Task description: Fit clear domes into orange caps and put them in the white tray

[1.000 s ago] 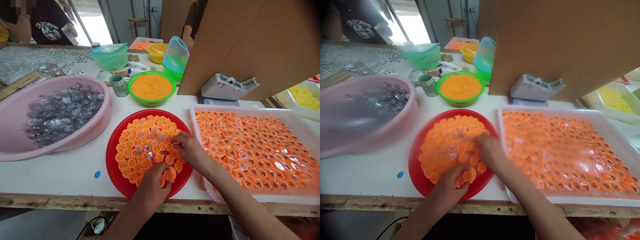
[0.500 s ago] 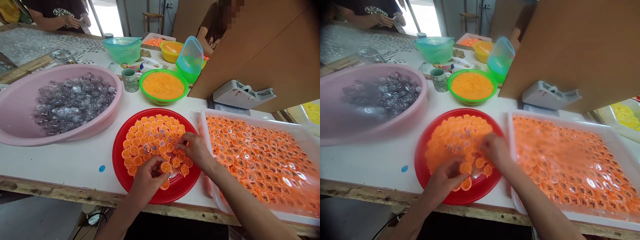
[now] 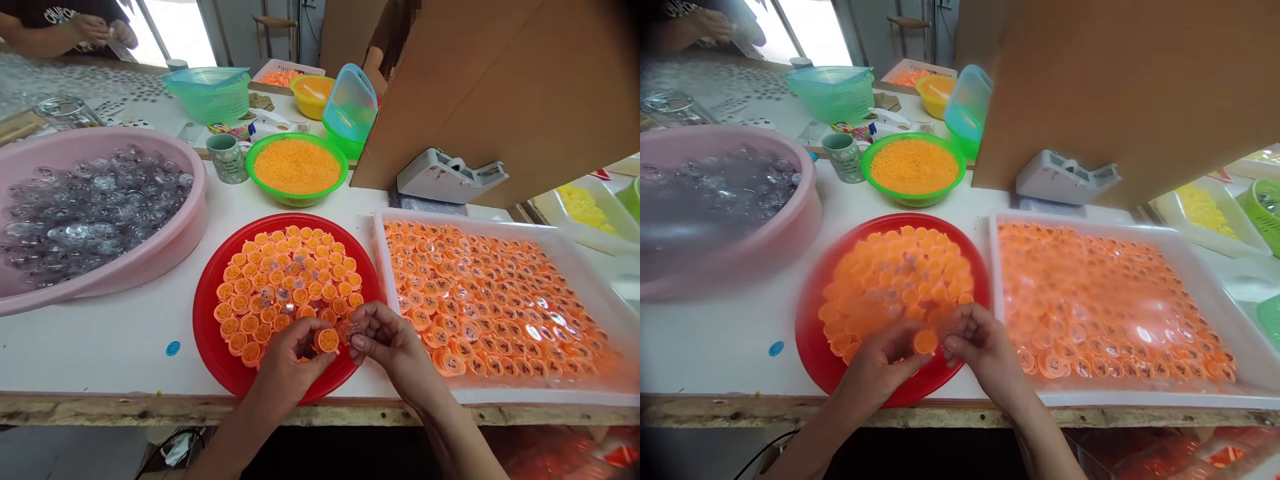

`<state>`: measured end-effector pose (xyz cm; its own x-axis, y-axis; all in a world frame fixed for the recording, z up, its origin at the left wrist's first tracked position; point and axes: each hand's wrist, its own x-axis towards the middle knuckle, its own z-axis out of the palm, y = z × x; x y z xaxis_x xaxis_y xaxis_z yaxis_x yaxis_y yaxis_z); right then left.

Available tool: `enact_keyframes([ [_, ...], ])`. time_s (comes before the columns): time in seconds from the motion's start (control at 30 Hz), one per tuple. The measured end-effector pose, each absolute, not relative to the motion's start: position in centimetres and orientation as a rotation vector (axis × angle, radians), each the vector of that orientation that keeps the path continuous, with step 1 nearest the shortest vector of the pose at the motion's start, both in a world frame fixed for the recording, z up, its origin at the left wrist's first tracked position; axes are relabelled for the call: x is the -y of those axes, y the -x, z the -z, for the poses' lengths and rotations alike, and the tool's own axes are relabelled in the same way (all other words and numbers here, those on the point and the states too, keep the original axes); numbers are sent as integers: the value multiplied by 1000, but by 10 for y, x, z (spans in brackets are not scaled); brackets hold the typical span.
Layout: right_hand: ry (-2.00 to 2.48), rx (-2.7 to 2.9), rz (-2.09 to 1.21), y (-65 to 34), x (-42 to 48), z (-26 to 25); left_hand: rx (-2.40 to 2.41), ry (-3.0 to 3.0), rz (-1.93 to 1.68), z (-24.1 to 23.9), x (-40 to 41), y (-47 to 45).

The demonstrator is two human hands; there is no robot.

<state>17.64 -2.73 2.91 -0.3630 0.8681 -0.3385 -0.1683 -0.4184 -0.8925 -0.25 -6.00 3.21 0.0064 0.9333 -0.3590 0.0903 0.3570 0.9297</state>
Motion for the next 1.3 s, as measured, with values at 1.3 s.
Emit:
enact_keyframes([
  [1.3, 1386, 1855, -1266, -174, 33, -36, -1376, -817, -828, -12, 65, 6],
])
